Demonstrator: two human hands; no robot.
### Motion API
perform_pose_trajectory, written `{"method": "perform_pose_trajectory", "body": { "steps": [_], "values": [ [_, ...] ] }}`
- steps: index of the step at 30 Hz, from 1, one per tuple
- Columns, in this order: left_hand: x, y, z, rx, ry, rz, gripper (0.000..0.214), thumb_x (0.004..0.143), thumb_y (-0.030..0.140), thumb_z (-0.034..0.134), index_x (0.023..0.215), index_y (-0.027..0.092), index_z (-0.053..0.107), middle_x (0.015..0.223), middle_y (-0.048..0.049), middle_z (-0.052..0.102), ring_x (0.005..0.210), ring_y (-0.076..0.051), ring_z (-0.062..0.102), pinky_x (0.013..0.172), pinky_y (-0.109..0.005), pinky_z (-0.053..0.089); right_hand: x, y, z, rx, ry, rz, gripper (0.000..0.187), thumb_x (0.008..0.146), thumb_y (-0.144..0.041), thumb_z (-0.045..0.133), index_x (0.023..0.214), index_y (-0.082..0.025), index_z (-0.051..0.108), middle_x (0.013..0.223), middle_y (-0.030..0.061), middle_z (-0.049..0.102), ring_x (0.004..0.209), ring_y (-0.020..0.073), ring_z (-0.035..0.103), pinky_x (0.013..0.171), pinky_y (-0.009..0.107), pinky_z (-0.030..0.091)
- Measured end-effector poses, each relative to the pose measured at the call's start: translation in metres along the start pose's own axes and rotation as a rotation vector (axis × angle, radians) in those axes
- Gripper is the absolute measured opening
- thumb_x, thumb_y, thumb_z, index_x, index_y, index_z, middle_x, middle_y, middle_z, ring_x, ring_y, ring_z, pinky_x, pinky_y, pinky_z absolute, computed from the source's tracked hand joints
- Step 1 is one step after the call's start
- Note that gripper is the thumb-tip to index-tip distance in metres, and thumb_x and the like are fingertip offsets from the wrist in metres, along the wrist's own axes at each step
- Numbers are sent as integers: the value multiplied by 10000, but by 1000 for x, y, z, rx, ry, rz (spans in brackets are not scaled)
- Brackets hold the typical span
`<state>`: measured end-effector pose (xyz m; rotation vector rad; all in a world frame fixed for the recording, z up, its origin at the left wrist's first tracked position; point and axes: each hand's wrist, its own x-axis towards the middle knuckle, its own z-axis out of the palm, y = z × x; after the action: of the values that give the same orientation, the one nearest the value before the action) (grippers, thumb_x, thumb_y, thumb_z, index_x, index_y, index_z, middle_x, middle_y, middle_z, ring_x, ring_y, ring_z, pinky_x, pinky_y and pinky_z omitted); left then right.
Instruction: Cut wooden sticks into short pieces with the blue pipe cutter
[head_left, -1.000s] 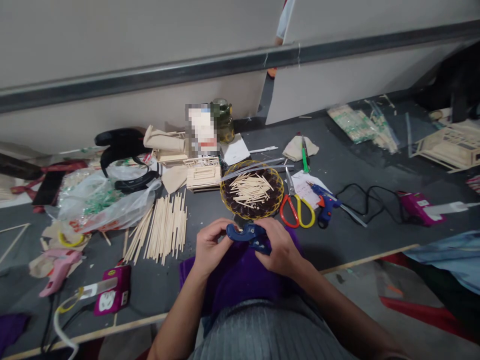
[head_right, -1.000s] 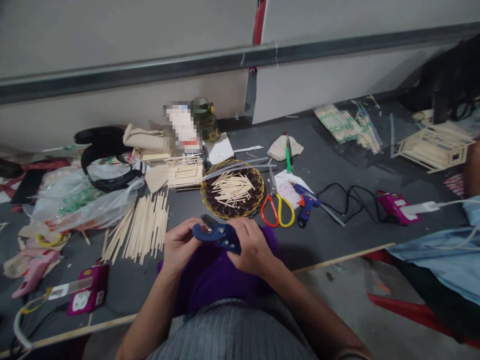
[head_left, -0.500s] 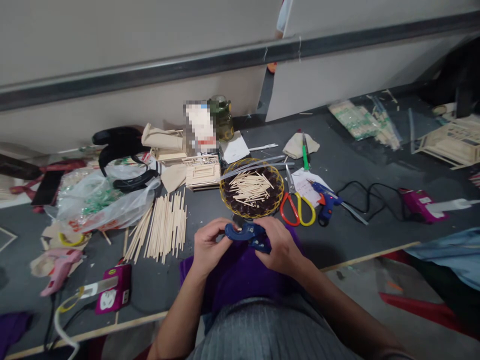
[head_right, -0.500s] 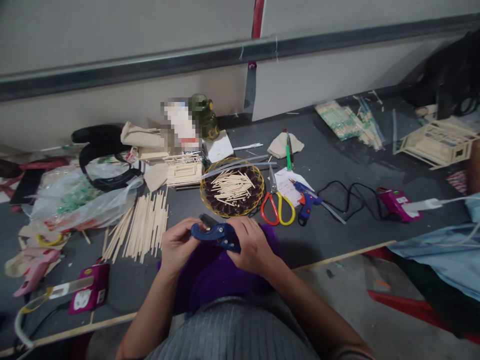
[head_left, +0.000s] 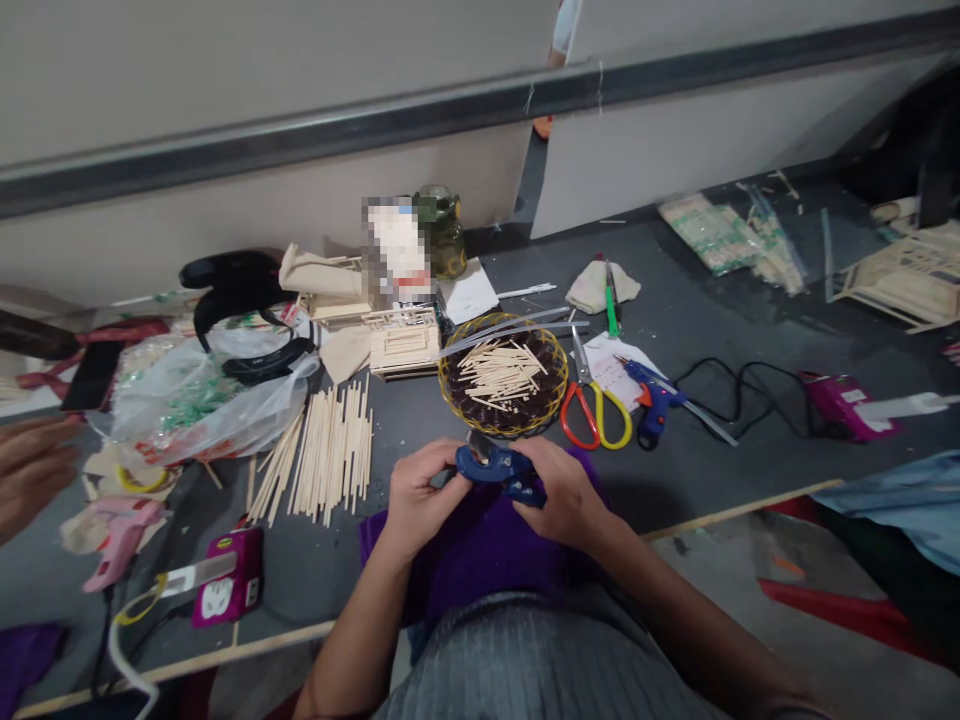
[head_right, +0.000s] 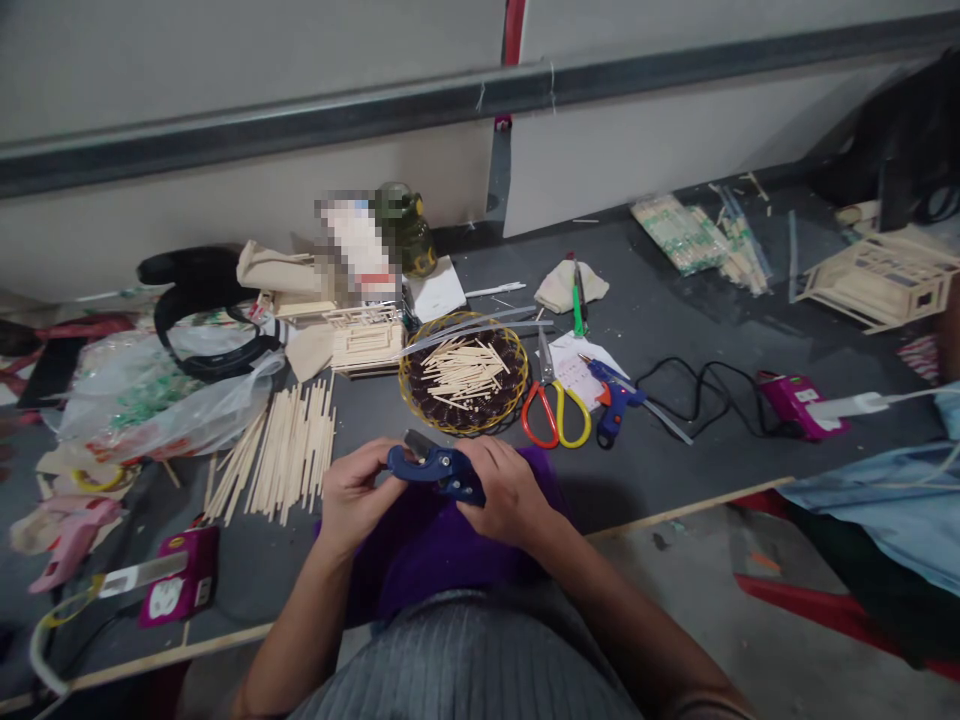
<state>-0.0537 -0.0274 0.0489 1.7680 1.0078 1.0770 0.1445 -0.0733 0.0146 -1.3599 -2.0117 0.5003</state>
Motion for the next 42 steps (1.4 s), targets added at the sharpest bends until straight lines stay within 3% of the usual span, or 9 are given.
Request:
{"method": "perform_pose_trajectory", "body": {
  "steps": [11, 20, 32, 42],
  "values": [
    [-4, -5, 1, -76, -29, -62, 99, 821, 187, 660, 736, 159, 701, 755, -70, 731, 702, -153, 664, 678, -233, 509, -4, 7, 4, -16, -20, -83, 446, 747, -194, 544, 1189, -139, 518, 990, 133, 688, 896, 272, 667, 787, 392, 574],
    [-6, -8, 5, -287, 5, -158, 114, 821, 242, 694, 748, 158, 718, 706, -51, 703, 633, -138, 629, 612, -222, 485, 0, 6, 0, 12, 2, -87, 468, 750, -204, 550, 1213, -155, 501, 1023, 142, 672, 940, 289, 649, 829, 422, 558],
    [-4, -5, 2, -45, -29, 85, 137, 888, 213, 588, 799, 155, 675, 743, -64, 700, 677, -142, 629, 646, -232, 488, 1, 6, -1, -17, 5, -119, 465, 767, -228, 535, 1221, -156, 466, 1057, 144, 648, 974, 298, 624, 858, 452, 536],
    [-5, -2, 5, 47, -18, 128, 139, 902, 188, 557, 815, 157, 659, 744, -62, 694, 666, -136, 620, 633, -236, 480, 1, 6, -1, 14, 2, -115, 487, 750, -211, 544, 1227, -165, 459, 1054, 143, 640, 973, 301, 613, 847, 459, 531]
  ]
}}
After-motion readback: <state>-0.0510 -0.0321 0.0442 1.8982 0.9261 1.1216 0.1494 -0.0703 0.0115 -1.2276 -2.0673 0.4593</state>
